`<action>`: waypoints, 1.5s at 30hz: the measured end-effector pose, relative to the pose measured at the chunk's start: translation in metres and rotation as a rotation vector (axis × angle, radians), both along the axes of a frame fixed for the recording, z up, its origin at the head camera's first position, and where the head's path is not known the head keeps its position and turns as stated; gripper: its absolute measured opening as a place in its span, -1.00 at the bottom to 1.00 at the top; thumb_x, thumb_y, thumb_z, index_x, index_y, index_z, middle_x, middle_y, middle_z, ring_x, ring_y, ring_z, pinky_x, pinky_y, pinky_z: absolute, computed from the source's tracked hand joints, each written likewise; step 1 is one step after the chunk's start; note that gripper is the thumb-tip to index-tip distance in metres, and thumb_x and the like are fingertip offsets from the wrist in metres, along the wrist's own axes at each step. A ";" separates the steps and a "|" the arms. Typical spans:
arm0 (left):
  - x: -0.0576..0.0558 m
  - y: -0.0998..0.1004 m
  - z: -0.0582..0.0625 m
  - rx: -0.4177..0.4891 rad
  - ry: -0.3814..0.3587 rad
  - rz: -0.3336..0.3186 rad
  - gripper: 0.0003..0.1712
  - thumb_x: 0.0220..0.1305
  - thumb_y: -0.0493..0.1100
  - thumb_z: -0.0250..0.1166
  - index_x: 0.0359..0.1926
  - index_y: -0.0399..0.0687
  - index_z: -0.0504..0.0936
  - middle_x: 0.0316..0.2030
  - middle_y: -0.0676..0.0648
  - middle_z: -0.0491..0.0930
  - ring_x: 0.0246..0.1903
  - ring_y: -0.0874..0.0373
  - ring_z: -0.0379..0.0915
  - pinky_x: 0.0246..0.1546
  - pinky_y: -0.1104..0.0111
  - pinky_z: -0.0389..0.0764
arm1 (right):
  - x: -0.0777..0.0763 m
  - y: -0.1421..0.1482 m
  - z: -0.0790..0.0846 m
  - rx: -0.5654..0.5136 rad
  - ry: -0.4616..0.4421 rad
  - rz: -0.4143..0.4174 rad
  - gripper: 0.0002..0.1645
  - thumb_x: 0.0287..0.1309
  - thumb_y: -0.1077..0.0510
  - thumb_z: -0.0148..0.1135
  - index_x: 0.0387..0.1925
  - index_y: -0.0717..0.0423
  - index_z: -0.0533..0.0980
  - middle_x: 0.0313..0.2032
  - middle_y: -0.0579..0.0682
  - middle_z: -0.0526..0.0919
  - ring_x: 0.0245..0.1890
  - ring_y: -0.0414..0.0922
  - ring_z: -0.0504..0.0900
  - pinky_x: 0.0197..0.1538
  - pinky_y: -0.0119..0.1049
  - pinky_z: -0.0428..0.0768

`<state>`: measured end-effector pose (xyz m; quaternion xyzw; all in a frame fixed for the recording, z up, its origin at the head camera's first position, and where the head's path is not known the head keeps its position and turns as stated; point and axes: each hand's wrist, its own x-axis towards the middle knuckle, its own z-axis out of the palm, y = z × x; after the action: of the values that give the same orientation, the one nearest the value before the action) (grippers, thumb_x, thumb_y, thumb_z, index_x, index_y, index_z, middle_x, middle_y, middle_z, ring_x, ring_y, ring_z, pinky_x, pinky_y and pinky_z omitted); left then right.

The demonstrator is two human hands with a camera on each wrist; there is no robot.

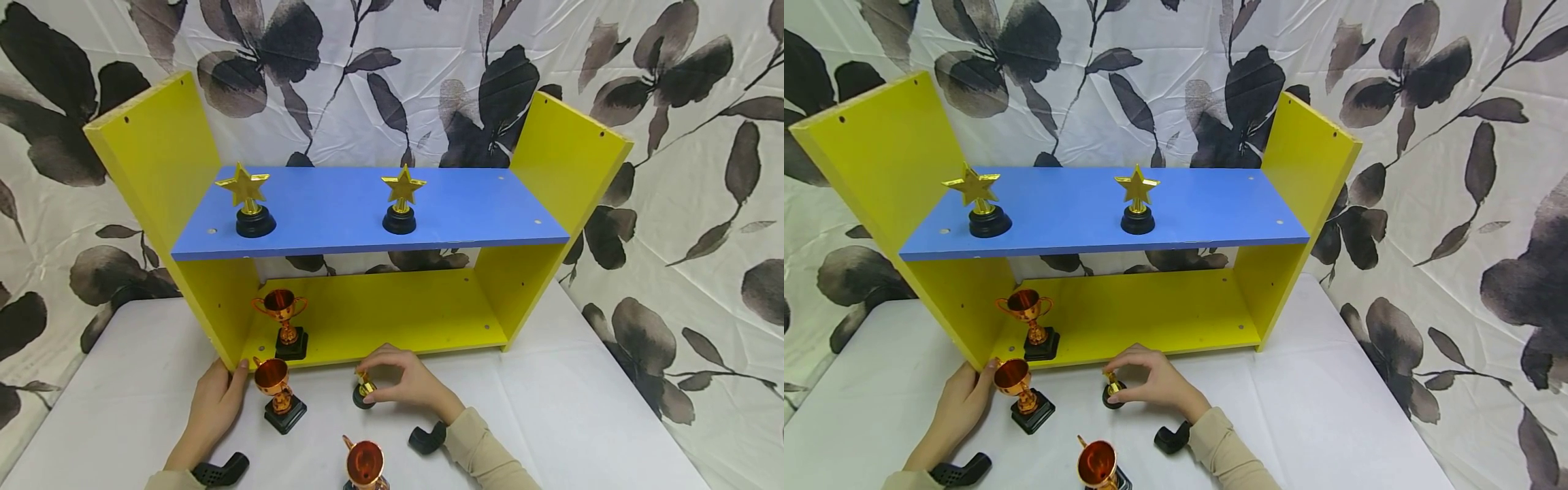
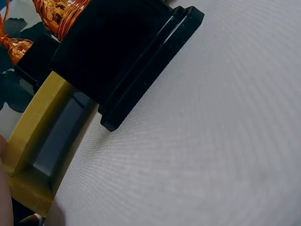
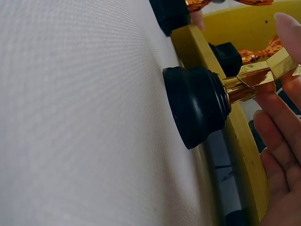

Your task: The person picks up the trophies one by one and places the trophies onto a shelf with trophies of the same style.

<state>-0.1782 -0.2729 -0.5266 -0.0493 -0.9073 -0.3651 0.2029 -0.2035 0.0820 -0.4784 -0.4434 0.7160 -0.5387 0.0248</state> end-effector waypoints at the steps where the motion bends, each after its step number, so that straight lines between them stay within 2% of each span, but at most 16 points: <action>1: 0.000 0.000 0.000 -0.001 -0.002 -0.001 -0.59 0.53 -0.16 -0.01 0.17 -0.45 0.38 -0.04 -0.40 0.53 -0.01 -0.33 0.46 -0.02 -0.20 0.41 | 0.000 0.000 0.000 -0.001 -0.003 0.001 -0.50 -0.04 0.32 0.53 0.01 0.28 0.61 -0.02 0.13 0.67 0.06 -0.10 0.56 0.14 0.06 0.52; 24: 0.001 -0.001 0.000 0.003 -0.019 0.001 -0.58 0.54 -0.15 -0.01 0.19 -0.43 0.38 -0.03 -0.39 0.53 0.00 -0.32 0.46 -0.02 -0.20 0.42 | 0.000 -0.001 -0.001 -0.020 -0.029 0.010 -0.50 -0.05 0.35 0.52 0.00 0.29 0.60 -0.03 0.16 0.66 0.05 -0.08 0.56 0.13 0.08 0.51; 29: 0.001 -0.001 -0.001 0.001 -0.012 0.002 -0.59 0.53 -0.16 0.00 0.18 -0.43 0.39 -0.03 -0.38 0.53 -0.01 -0.31 0.46 -0.02 -0.20 0.42 | -0.002 -0.001 -0.007 -0.024 -0.021 0.009 -0.50 -0.05 0.36 0.51 0.00 0.29 0.60 -0.03 0.15 0.66 0.04 -0.08 0.56 0.14 0.07 0.51; 36: 0.001 -0.001 -0.001 0.001 -0.012 0.001 -0.56 0.54 -0.15 -0.01 0.20 -0.45 0.38 -0.01 -0.40 0.52 0.01 -0.34 0.45 0.00 -0.21 0.40 | -0.011 0.000 -0.026 -0.011 -0.033 -0.005 -0.49 -0.01 0.28 0.53 0.04 0.15 0.62 0.00 -0.01 0.67 0.06 -0.15 0.55 0.16 0.02 0.51; 45: 0.000 -0.001 -0.001 0.010 0.002 0.000 -0.57 0.53 -0.14 0.00 0.18 -0.44 0.39 -0.03 -0.40 0.53 0.00 -0.33 0.46 0.00 -0.20 0.41 | -0.012 0.002 -0.024 -0.001 -0.055 0.000 -0.51 0.05 0.18 0.51 0.05 0.17 0.62 0.00 -0.09 0.67 0.06 -0.14 0.55 0.18 -0.01 0.50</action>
<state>-0.1779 -0.2742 -0.5274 -0.0486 -0.9052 -0.3697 0.2038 -0.2156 0.0840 -0.5024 -0.4284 0.7148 -0.5510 0.0442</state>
